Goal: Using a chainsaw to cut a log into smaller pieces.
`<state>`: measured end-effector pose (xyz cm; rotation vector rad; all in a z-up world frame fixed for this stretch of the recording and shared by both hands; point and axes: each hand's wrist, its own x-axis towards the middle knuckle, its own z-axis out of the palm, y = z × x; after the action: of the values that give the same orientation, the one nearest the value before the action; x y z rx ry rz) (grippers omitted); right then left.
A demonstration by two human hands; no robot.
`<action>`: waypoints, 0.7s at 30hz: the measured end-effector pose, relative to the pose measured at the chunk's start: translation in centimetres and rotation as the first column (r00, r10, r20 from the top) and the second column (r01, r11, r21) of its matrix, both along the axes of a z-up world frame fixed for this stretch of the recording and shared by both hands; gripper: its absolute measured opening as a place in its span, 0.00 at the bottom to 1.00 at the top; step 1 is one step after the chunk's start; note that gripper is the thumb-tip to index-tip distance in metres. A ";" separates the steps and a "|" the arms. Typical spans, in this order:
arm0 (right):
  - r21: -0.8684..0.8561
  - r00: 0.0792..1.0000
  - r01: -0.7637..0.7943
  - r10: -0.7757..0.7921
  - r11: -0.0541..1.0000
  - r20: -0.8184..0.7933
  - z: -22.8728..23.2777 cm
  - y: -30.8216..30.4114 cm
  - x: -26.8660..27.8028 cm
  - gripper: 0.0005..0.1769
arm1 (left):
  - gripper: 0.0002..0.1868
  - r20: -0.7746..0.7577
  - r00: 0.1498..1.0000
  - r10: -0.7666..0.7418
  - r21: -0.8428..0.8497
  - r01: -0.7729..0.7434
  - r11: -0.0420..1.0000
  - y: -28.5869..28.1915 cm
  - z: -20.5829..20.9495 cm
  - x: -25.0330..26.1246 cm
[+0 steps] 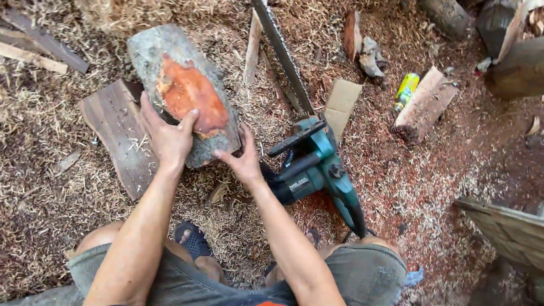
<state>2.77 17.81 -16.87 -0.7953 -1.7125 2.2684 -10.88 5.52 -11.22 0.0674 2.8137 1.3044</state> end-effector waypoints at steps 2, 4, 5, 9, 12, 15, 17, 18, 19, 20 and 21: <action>0.160 1.000 0.024 -0.025 0.987 0.005 -0.5 -0.7 1.0 0.67 | 0.63 0.041 0.999 -0.020 -0.034 0.021 0.999 0.0 0.0 0.0; 0.147 0.997 0.057 -0.065 0.988 0.048 1.6 -0.9 2.8 0.65 | 0.62 -0.010 0.998 -0.058 -0.038 0.058 0.998 -0.4 1.1 1.1; 0.150 0.993 0.082 -0.094 0.985 0.074 3.0 -1.2 3.7 0.63 | 0.62 -0.079 0.993 -0.088 -0.026 0.087 0.996 -0.6 2.1 1.7; 0.048 0.959 0.147 -0.155 0.988 0.236 8.4 -1.7 11.0 0.58 | 0.52 -0.309 0.895 -0.322 -0.147 0.290 0.946 2.3 8.0 8.2; 0.014 0.889 0.230 -0.216 0.973 0.403 14.6 -3.9 18.7 0.47 | 0.25 0.341 0.798 -0.496 -0.112 0.558 0.822 7.7 12.0 14.2; 0.121 0.760 0.358 -0.364 0.926 0.539 21.2 -8.1 26.7 0.44 | 0.32 0.433 0.613 -0.661 0.093 0.700 0.709 12.9 10.1 19.9; 0.025 0.653 0.515 -0.411 0.857 0.636 24.7 -10.9 30.1 0.41 | 0.49 0.300 0.707 -0.640 -0.028 0.677 0.735 17.6 7.5 21.2; 0.022 0.649 0.524 -0.415 0.852 0.638 25.0 -12.0 30.6 0.41 | 0.49 0.302 0.701 -0.646 -0.031 0.685 0.728 19.8 6.3 20.8; -0.005 0.618 0.584 -0.441 0.812 0.651 25.1 -13.1 31.0 0.40 | 0.55 0.494 0.701 -0.514 -0.090 0.629 0.772 22.1 4.6 20.5; -0.030 0.584 0.638 -0.458 0.770 0.670 25.0 -14.2 31.6 0.39 | 0.61 0.661 0.667 -0.343 -0.164 0.575 0.802 24.2 2.7 20.3; -0.033 0.579 0.642 -0.456 0.766 0.676 23.1 -15.3 32.1 0.39 | 0.61 0.666 0.663 -0.342 -0.167 0.579 0.798 25.7 2.8 19.0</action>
<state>34.87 2.55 6.19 -2.0389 -1.0373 1.8761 8.09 31.20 -8.37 0.2891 2.1954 0.5223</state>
